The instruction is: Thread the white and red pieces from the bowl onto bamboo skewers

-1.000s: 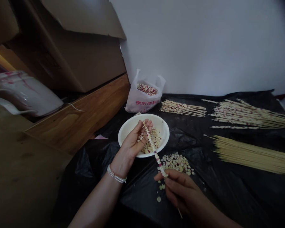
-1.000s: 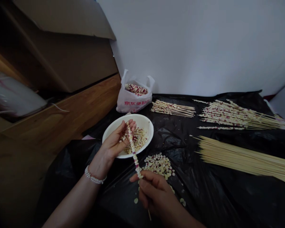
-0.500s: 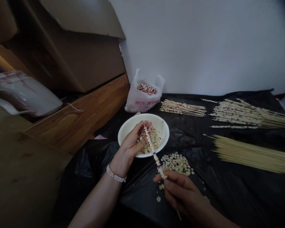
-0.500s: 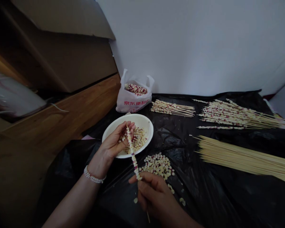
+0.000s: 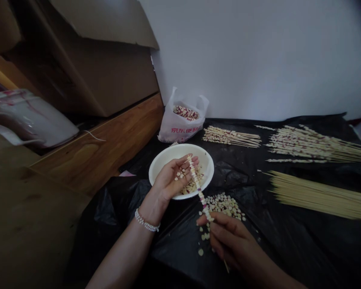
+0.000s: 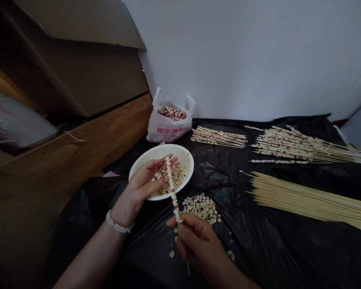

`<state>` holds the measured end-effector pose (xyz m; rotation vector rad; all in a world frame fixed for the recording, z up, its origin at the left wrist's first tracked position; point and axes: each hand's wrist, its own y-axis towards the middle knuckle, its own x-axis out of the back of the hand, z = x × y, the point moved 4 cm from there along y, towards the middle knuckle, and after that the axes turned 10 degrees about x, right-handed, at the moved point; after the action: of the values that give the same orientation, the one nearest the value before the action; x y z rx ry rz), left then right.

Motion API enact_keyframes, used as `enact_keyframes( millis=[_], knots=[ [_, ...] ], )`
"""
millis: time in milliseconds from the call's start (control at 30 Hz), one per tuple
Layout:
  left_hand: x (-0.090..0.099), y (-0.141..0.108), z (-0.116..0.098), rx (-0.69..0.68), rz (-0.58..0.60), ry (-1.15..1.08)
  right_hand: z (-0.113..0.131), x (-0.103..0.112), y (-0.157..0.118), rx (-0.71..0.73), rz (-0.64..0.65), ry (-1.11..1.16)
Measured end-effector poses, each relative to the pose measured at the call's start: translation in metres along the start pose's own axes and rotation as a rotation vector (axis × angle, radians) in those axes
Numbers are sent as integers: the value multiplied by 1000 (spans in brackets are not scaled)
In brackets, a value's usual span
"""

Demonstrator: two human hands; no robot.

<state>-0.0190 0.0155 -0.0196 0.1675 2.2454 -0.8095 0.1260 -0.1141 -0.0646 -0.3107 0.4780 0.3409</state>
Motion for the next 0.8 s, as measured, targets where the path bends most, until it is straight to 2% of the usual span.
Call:
enact_keyframes(
  millis=[167,333,567,700,800],
  knots=[
    [5,2,-3,-97,-41,8,-3,-1,2,-19,-7,46],
    [10,5,-3,-42,-63,-48,-5,-2,3,-20,0,62],
    [14,14,-6,-42,-53,-148,-2,-4,1,-3,34,47],
    [11,11,-8,-71,-56,-197,-4,-4,0,-13,54,29],
    [10,9,-8,-36,-66,-260,-4,-4,-1,-22,47,23]
  ],
)
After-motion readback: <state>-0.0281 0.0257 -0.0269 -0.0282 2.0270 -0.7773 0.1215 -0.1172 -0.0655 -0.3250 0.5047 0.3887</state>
